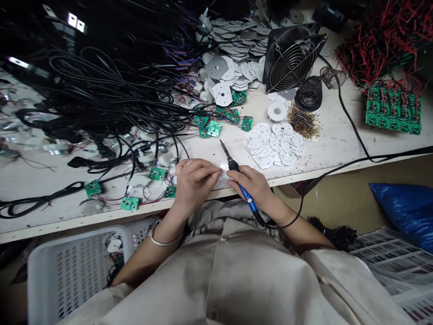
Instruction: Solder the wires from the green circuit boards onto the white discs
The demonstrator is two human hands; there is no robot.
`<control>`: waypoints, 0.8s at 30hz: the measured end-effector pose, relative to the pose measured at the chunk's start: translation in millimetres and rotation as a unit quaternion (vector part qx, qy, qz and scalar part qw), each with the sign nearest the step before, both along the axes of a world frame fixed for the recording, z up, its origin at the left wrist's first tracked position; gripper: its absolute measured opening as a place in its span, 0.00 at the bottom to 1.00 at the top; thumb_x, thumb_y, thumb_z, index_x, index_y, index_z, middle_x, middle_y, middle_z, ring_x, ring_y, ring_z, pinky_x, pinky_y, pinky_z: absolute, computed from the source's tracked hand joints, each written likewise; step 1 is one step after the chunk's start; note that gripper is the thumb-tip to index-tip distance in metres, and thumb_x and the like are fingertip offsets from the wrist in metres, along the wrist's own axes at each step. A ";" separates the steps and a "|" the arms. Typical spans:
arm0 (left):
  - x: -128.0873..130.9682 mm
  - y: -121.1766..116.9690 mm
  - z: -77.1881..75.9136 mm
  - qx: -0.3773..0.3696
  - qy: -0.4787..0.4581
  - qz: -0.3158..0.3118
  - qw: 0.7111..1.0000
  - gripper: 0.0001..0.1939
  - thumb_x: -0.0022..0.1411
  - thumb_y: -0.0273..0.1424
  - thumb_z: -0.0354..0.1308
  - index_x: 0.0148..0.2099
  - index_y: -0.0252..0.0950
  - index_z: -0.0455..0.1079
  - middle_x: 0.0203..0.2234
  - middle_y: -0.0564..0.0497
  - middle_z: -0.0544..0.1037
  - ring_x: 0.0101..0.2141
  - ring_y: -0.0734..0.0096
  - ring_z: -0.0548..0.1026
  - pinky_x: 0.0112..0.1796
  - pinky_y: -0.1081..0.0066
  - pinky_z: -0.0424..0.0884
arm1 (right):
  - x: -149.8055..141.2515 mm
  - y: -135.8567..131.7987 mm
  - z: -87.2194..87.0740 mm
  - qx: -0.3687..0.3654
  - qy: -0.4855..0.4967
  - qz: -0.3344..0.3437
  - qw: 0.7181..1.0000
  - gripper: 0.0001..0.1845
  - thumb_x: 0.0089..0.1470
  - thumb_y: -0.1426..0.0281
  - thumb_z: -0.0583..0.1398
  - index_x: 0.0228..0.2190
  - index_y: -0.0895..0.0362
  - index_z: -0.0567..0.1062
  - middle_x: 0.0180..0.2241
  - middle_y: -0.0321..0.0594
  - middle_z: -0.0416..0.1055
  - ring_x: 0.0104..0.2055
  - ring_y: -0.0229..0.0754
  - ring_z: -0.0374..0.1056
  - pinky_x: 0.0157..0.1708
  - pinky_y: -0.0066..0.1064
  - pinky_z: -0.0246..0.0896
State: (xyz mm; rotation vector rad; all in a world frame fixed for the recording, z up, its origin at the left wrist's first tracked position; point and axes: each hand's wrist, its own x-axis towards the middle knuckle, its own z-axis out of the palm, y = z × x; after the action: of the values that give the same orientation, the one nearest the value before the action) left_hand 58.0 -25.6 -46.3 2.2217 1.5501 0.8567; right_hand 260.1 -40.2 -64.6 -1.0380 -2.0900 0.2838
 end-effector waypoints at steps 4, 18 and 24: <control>5.5 -1.3 -0.2 -0.018 -0.004 -0.005 1.000 0.06 0.65 0.31 0.59 0.34 0.42 0.74 0.36 0.55 0.83 0.40 0.68 0.79 0.55 0.54 0.58 | -0.1 -1.1 0.4 -0.007 -0.005 -0.006 1.000 0.14 0.63 0.70 0.58 0.49 0.53 0.73 0.33 0.40 0.72 0.35 0.39 0.71 0.34 0.28 0.69; 1.1 6.2 -7.2 0.037 0.036 -0.056 0.997 0.07 0.62 0.25 0.56 0.33 0.39 0.72 0.38 0.55 0.84 0.41 0.68 0.81 0.56 0.57 0.61 | 14.4 -20.5 -1.4 -0.138 0.243 -0.084 0.957 0.11 0.64 0.64 0.55 0.44 0.51 0.76 0.27 0.35 0.79 0.29 0.42 0.77 0.34 0.38 0.76; -1.2 8.1 -5.0 0.006 0.043 -0.064 0.997 0.08 0.62 0.26 0.55 0.31 0.39 0.72 0.38 0.55 0.84 0.41 0.68 0.81 0.56 0.57 0.63 | 19.1 -26.0 -18.8 -0.189 0.316 -0.119 0.922 0.17 0.63 0.59 0.54 0.32 0.52 0.80 0.15 0.31 0.70 0.12 0.38 0.63 0.17 0.34 0.66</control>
State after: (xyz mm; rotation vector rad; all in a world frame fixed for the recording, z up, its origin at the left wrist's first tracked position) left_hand 56.9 -17.5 -51.3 2.3652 1.4232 0.7435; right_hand 279.2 -66.2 -83.4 -1.2085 -1.3386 0.8060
